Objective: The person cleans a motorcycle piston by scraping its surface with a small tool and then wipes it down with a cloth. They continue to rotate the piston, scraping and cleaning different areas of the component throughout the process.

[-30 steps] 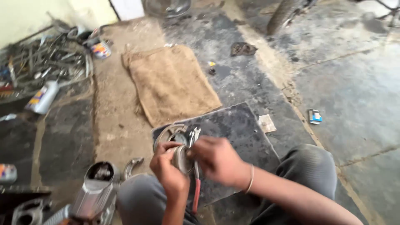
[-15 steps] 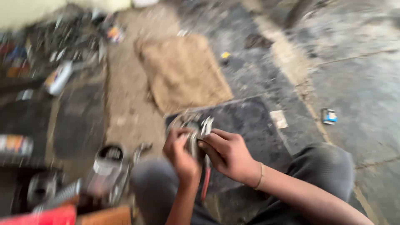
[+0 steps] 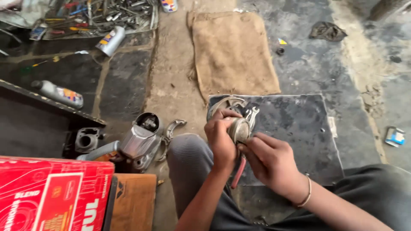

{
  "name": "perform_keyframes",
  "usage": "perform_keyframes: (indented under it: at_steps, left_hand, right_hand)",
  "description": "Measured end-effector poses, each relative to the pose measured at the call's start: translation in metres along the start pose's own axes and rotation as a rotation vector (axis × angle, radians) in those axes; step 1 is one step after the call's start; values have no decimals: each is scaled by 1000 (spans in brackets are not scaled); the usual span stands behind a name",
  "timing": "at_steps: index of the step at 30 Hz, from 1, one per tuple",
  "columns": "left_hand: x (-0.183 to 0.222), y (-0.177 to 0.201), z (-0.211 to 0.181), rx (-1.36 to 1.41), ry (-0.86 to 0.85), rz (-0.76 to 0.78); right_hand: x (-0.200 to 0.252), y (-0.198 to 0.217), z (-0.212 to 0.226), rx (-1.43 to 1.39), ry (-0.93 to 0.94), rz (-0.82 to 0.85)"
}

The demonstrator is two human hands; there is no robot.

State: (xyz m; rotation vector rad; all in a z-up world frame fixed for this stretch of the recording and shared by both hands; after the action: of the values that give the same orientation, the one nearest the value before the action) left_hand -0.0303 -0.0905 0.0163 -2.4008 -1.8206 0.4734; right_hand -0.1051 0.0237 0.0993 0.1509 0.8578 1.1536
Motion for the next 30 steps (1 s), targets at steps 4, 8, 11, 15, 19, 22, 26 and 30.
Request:
perform_keyframes:
  at_steps: [4, 8, 11, 15, 19, 22, 26, 30]
  left_hand:
    - [9, 1, -1, -27, 49, 4]
    - [2, 0, 6, 19, 59, -4]
    - [12, -4, 5, 79, 97, 4]
    - [10, -1, 18, 42, 52, 14]
    - [11, -5, 2, 25, -7, 40]
    - [8, -6, -7, 61, -39, 50]
    - [10, -7, -18, -65, -73, 62]
    - [9, -8, -28, -123, -150, 72]
  right_hand:
    - [-5, 17, -30, 125, -119, -66]
    - [-10, 13, -20, 81, 42, -50]
    - [-4, 15, -10, 130, 36, -89]
    - [15, 0, -30, 109, 64, -37]
    - [-6, 19, -12, 165, 6, -93]
    - [-2, 15, 1, 72, 70, -6]
    - [-10, 17, -15, 123, -2, -11]
    - [-2, 18, -3, 96, 22, -42]
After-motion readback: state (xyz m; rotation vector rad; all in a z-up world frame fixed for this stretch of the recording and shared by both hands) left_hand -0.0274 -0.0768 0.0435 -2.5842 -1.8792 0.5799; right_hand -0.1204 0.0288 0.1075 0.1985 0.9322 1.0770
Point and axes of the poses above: each hand's wrist, its own x-axis away from the middle knuckle, its own y-axis out of the back of the hand, z = x × y, the point moved 9 cm from there along -x, towards the middle knuckle, and after that the axes turned 4 degrees about -x, right-handed, at the moved point
